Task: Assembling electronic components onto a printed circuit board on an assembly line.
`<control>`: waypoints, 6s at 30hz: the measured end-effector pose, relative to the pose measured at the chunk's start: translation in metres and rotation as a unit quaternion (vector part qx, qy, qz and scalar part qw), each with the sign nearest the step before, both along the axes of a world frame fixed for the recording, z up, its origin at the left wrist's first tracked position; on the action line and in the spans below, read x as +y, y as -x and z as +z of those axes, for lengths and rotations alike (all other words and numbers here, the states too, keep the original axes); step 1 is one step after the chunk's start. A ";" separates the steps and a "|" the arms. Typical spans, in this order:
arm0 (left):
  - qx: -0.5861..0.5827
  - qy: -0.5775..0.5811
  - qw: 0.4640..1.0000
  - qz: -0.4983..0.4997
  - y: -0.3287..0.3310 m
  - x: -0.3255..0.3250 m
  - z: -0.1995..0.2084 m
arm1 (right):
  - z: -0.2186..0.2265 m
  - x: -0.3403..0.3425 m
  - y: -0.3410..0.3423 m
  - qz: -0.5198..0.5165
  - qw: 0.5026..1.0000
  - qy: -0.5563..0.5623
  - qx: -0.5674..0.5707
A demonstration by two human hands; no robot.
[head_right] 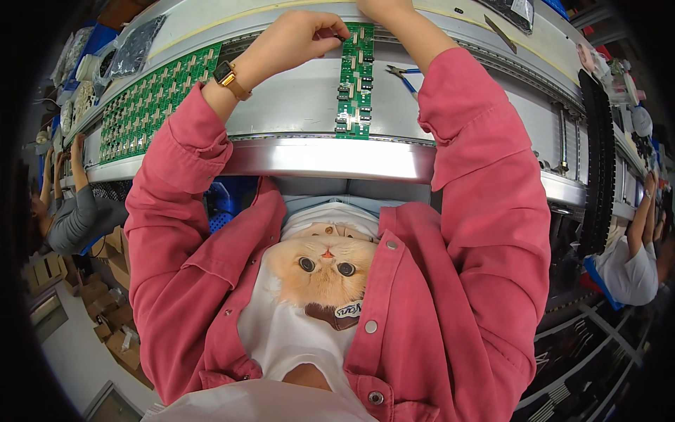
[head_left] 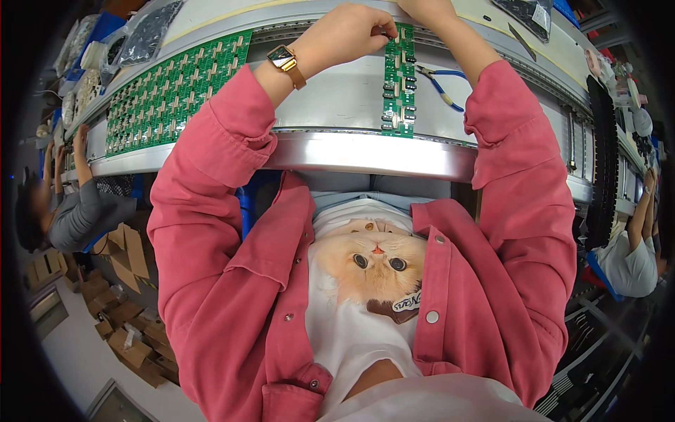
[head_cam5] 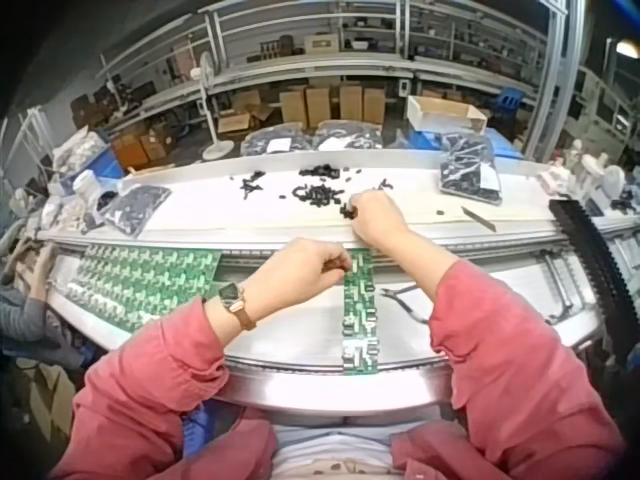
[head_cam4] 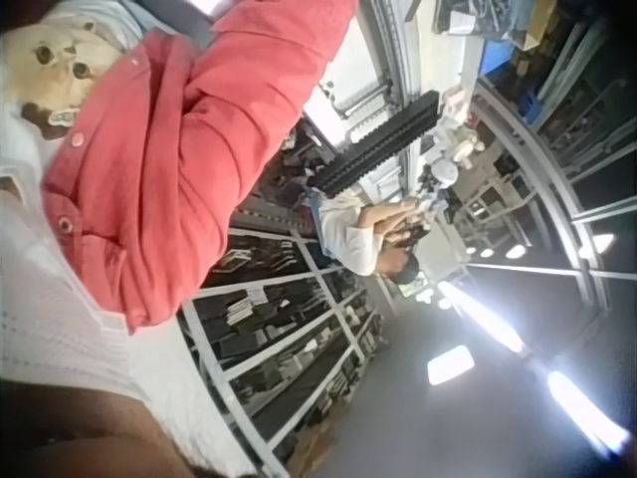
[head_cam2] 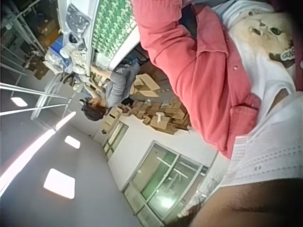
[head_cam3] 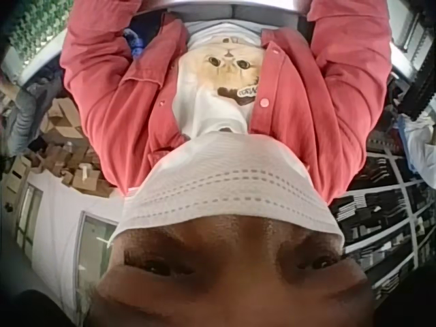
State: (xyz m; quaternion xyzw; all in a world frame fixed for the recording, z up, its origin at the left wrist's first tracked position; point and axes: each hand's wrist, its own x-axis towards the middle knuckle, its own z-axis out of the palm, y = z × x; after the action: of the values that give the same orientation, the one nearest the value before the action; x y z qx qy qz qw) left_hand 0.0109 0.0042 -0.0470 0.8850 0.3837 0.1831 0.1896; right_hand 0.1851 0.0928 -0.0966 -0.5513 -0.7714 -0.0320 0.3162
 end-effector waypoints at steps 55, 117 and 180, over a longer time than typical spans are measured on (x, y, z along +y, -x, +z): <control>-0.018 -0.186 0.972 0.142 -0.036 0.101 -0.043 | 0.025 -0.108 -0.031 0.160 0.949 0.225 0.152; 0.030 -0.071 0.996 -0.033 -0.016 -0.022 -0.010 | 0.030 -0.023 -0.036 -0.049 0.983 0.179 -0.002; -0.006 -0.094 0.988 0.122 -0.053 0.255 -0.167 | 0.018 -0.071 -0.049 0.074 0.975 0.209 -0.025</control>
State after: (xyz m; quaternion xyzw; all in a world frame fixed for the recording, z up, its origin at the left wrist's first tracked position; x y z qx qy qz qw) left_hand 0.0638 0.2593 -0.2136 0.8442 0.4690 0.2454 0.0845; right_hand 0.2344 0.0220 -0.0783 -0.5457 -0.8073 0.1392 0.1764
